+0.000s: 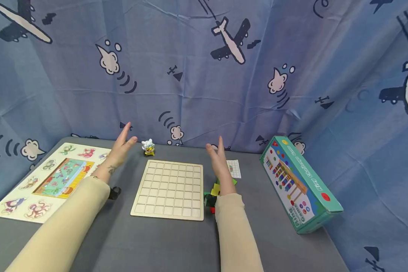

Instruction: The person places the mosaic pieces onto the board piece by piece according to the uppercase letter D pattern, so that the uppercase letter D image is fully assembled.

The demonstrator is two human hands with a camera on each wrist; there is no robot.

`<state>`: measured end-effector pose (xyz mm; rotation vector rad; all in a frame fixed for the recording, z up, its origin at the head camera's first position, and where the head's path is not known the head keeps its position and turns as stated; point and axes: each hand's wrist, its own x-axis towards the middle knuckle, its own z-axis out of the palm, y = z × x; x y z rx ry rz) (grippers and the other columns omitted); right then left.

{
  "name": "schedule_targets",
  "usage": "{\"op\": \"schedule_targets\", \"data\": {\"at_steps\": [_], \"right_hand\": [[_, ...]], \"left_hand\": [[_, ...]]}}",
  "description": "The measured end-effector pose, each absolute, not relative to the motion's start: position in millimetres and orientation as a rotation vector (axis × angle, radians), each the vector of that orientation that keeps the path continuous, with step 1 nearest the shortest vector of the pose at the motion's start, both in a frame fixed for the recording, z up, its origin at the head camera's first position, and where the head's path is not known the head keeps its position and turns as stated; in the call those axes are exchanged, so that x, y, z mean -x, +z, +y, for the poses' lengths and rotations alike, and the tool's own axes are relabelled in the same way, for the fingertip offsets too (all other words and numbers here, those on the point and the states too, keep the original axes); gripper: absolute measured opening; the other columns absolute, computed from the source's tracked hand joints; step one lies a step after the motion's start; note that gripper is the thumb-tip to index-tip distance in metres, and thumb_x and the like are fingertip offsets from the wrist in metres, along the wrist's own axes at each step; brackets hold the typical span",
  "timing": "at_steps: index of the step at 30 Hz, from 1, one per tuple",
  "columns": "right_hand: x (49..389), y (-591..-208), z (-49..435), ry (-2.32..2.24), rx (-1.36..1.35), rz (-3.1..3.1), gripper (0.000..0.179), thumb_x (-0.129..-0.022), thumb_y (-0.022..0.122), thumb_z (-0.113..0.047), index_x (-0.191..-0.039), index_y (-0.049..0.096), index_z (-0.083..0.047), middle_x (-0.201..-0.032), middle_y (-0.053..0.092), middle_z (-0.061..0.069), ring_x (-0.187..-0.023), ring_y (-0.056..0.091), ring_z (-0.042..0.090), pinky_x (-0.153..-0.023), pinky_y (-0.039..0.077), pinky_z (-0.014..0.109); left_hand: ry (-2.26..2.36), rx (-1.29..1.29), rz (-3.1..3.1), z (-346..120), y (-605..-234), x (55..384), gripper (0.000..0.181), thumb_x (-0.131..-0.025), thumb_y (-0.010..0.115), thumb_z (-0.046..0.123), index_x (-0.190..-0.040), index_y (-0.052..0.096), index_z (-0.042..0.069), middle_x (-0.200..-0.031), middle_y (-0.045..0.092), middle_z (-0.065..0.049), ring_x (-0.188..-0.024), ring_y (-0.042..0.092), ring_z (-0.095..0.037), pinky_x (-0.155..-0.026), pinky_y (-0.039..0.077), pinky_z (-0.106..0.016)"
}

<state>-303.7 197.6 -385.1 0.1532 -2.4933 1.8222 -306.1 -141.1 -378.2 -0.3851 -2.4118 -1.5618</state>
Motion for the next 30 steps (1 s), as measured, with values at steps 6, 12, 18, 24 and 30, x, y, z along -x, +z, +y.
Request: {"op": "schedule_targets", "data": {"at_steps": [6, 12, 18, 24, 30], "right_hand": [[277.1, -383.8, 185.7, 2.159, -0.204, -2.15, 0.096, -0.083, 0.04, -0.069, -0.149, -0.01, -0.021, -0.154, -0.015, 0.011, -0.142, -0.006, 0.032, -0.109, 0.003, 0.059], [269.1, -407.4, 181.5, 2.341, -0.21, -1.905, 0.07, -0.097, 0.031, -0.046, -0.149, -0.01, -0.024, -0.155, -0.011, 0.01, -0.143, -0.009, 0.028, -0.109, -0.002, 0.058], [256.9, -428.9, 178.8, 2.375, -0.208, -1.826, 0.068, -0.098, 0.026, -0.048, -0.149, -0.011, -0.025, -0.156, -0.008, 0.01, -0.143, -0.009, 0.027, -0.11, -0.003, 0.056], [244.4, -437.1, 178.4, 2.376, -0.188, -1.835, 0.065, -0.098, 0.021, -0.049, -0.149, -0.012, -0.025, -0.155, -0.01, 0.013, -0.143, -0.01, 0.028, -0.11, -0.004, 0.056], [239.8, -440.6, 177.9, 2.366, -0.222, -1.843, 0.064, -0.098, 0.019, -0.049, -0.149, -0.012, -0.023, -0.155, -0.009, 0.014, -0.142, -0.01, 0.03, -0.109, -0.004, 0.057]], "left_hand": [[-1.959, 0.381, -2.054, -137.0, -382.9, 287.1, 0.085, -0.091, 0.045, 0.051, -0.149, 0.007, 0.003, -0.153, 0.006, -0.022, -0.141, 0.005, -0.037, -0.113, 0.009, -0.048], [-2.167, 0.333, -1.892, -133.0, -401.6, 269.2, 0.08, -0.092, 0.044, 0.043, -0.148, 0.006, 0.0, -0.153, 0.007, -0.022, -0.142, 0.005, -0.034, -0.114, 0.006, -0.046], [-2.288, 0.294, -1.846, -127.6, -409.1, 244.9, 0.08, -0.093, 0.04, 0.047, -0.148, 0.005, 0.001, -0.154, 0.004, -0.021, -0.14, 0.005, -0.04, -0.112, 0.005, -0.051], [-2.393, 0.33, -1.755, -122.7, -413.9, 226.7, 0.083, -0.092, 0.041, 0.048, -0.149, 0.002, 0.002, -0.154, 0.0, -0.019, -0.141, 0.0, -0.038, -0.112, 0.001, -0.05], [-2.408, 0.339, -1.757, -120.7, -418.0, 218.9, 0.083, -0.093, 0.041, 0.048, -0.148, 0.0, 0.001, -0.154, -0.001, -0.02, -0.14, 0.0, -0.04, -0.112, 0.0, -0.051]]}}
